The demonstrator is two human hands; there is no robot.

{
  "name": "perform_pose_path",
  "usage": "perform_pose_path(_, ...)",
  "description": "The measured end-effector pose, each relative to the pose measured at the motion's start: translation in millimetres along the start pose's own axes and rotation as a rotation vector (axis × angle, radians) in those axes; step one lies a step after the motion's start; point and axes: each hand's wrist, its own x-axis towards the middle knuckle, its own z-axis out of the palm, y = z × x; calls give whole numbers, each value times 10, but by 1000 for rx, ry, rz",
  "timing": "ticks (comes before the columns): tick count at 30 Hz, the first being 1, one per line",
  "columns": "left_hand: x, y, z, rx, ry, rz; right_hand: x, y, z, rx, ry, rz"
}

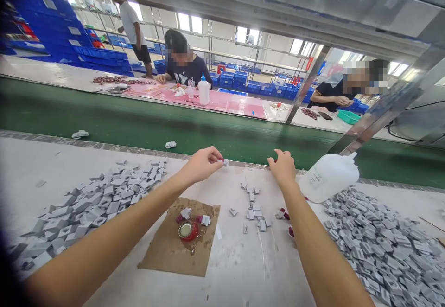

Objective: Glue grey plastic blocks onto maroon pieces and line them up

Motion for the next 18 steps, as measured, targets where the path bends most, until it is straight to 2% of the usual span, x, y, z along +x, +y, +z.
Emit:
perform_pose_path(2,290,98,187,51,-58,-26,155,28,38,-25,-41,-4)
perform_pose_path(4,532,193,377,96,-96,-41,165,16,61,-23,-82,-35)
perform_pose_path(6,712,263,529,145,-107,-57,39,-16,53,-4,-112,-75)
perform_pose_path(9,860,306,652,221,-86,-91,-360,-56,-4,68,-168,-165)
perform_pose_path(12,876,306,657,302,-29,-135,-888,-22,-77,154,-224,-261)
perform_pose_path(14,809,296,602,359,12,-148,-1219,77,-127,217,-260,-298)
perform_pose_path(16,654,262,487,411,36,-123,-1495,235,-175,291,-329,-279)
perform_pose_path(18,387,175,297,466,44,-63,-1721,420,-213,335,-422,-241)
